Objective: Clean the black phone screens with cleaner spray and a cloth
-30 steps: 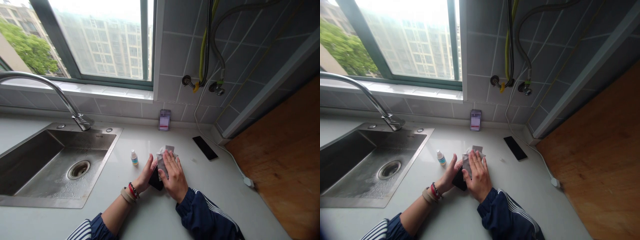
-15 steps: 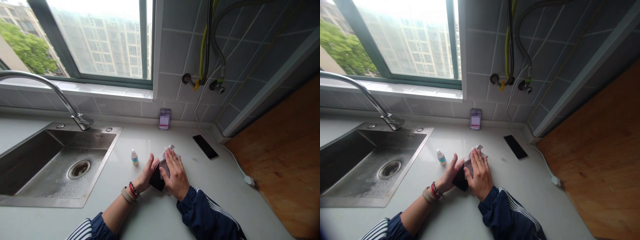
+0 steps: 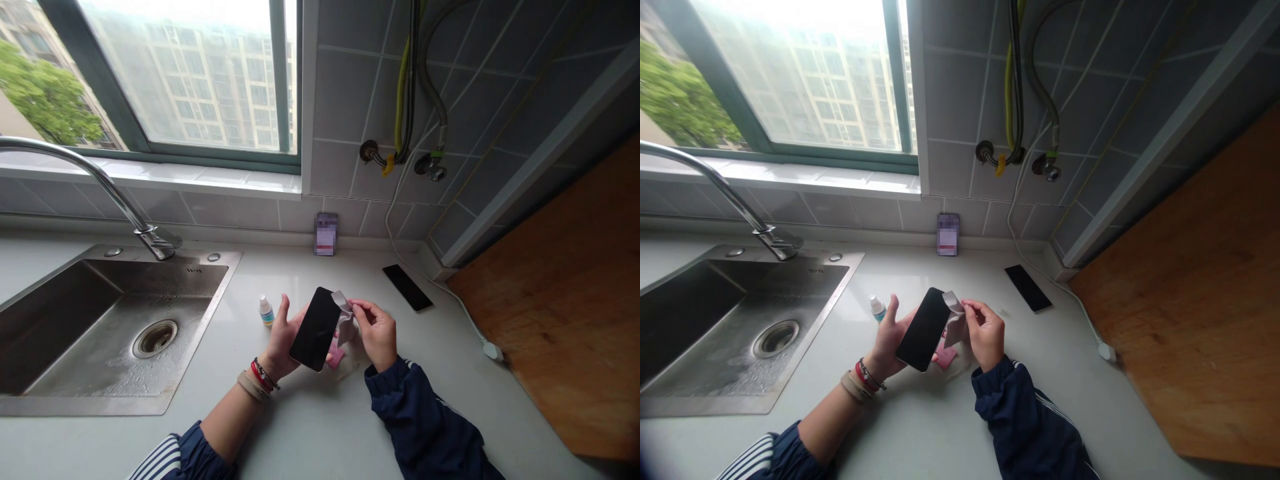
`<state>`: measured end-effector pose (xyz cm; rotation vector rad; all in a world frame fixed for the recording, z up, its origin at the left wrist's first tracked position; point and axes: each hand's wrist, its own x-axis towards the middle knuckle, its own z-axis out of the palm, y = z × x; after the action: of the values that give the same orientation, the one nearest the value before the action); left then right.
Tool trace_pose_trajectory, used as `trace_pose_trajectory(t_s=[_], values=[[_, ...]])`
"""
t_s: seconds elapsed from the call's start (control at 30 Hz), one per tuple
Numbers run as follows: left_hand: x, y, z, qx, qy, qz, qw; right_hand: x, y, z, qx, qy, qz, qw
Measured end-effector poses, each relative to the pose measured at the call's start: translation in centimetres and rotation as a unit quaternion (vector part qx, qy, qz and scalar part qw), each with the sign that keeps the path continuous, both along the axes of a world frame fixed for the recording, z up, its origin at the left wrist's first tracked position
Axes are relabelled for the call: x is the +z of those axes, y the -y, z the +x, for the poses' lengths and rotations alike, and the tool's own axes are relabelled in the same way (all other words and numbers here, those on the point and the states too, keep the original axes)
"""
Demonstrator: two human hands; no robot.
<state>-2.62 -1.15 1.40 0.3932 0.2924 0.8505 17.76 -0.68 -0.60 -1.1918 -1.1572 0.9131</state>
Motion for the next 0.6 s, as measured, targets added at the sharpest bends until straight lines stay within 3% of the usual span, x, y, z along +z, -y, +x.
trace_pose_trajectory(t_s=[0.13, 0.27, 0.43, 0.6], values=[[0.0, 0.0, -0.1, -0.015, 0.036, -0.012, 0.999, -0.1, -0.1, -0.3, 0.078, -0.062, -0.065, 0.993], [-0.7, -0.1, -0.1, -0.008, 0.046, -0.012, 0.999, 0.2, 0.2, -0.6, 0.102, -0.109, -0.100, 0.984], [-1.1, -0.2, -0.3, 0.021, 0.043, -0.022, 0.999, 1.1, 0.3, -0.4, 0.177, -0.189, -0.171, 0.951], [-0.3, -0.1, -0.1, 0.030, 0.040, -0.009, 0.999, 0.8, 0.1, -0.3, 0.208, -0.151, -0.179, 0.950]])
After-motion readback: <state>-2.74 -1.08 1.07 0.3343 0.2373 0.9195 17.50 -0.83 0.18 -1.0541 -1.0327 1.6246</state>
